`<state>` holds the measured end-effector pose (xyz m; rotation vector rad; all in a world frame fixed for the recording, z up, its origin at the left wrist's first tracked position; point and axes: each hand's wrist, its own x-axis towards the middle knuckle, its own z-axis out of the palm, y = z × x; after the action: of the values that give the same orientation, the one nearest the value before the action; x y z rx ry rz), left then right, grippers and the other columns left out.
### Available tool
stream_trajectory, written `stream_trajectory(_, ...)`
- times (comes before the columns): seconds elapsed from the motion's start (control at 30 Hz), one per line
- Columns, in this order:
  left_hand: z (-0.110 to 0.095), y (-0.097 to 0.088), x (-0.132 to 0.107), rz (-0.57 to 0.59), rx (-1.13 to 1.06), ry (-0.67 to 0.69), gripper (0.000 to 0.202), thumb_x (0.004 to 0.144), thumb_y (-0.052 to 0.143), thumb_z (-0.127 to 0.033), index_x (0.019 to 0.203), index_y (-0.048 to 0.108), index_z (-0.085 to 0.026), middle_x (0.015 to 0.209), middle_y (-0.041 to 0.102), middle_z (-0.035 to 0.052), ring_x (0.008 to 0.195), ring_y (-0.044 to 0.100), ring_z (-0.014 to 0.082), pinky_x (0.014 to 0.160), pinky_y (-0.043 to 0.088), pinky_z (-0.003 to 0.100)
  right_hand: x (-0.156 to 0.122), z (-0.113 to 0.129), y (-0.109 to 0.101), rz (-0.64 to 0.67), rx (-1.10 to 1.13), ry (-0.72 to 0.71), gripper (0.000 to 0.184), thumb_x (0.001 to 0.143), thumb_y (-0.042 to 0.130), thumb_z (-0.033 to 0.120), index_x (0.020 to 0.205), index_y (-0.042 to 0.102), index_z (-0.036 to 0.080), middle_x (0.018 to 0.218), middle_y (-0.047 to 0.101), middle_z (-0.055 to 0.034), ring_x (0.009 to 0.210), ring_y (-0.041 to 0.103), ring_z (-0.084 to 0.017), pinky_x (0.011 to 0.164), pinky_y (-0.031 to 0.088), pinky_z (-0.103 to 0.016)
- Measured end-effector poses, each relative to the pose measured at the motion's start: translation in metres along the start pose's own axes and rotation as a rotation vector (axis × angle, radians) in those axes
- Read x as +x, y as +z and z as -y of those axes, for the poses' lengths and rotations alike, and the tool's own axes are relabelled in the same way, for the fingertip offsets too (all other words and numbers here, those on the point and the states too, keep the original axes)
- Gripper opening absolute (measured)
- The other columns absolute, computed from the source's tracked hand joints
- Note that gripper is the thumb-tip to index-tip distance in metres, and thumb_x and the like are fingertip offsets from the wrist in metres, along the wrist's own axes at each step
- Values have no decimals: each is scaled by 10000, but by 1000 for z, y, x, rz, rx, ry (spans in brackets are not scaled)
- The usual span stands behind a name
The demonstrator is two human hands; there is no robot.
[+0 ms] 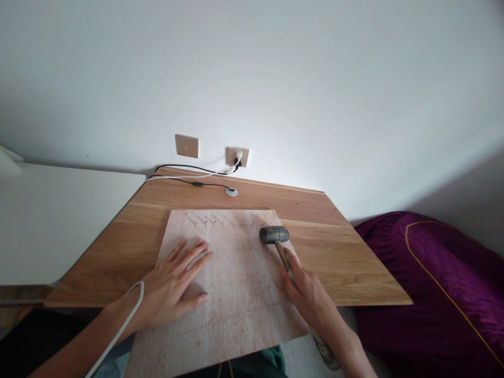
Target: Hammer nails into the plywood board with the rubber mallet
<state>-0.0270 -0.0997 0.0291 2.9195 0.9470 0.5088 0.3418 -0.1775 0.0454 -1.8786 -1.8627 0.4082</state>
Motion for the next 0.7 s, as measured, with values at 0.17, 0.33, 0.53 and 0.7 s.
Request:
stream_trajectory(0.17, 0, 0, 0, 0, 2, 6, 734, 1026, 567, -564, 1646, 335, -246, 1679, 411, 142, 1547, 401, 354, 1286, 319, 610, 0, 3, 2, 10, -59, 21, 629, 1038, 366, 344, 1616, 389, 100, 1360, 720, -230, 1259, 702, -354, 1046, 536, -498)
stream_trajectory(0.33, 0, -2, 1, 9, -15, 3, 719, 1027, 564, -567, 1636, 361, -244, 1670, 423, 140, 1548, 397, 357, 1295, 300, 613, -2, 6, 1, 41, -75, 26, 634, 1047, 338, 352, 1628, 364, 100, 1383, 708, -229, 1229, 718, -349, 1011, 547, -481)
stream_trajectory(0.53, 1, 0, 1, -9, -38, 1, 725, 1018, 581, -564, 1636, 368, -250, 1671, 423, 136, 1543, 403, 361, 1296, 297, 609, -2, 9, -1, 46, -55, 34, 644, 1066, 329, 391, 1657, 342, 135, 1394, 706, -209, 1202, 727, -337, 1004, 553, -474)
stream_trajectory(0.7, 1, 1, 0, -16, -30, -2, 715, 1012, 589, -542, 1627, 385, -240, 1666, 431, 134, 1537, 411, 358, 1290, 305, 610, 0, 11, -1, 41, -44, 55, 656, 1049, 329, 364, 1640, 379, 85, 1301, 749, -220, 1174, 739, -347, 993, 560, -485)
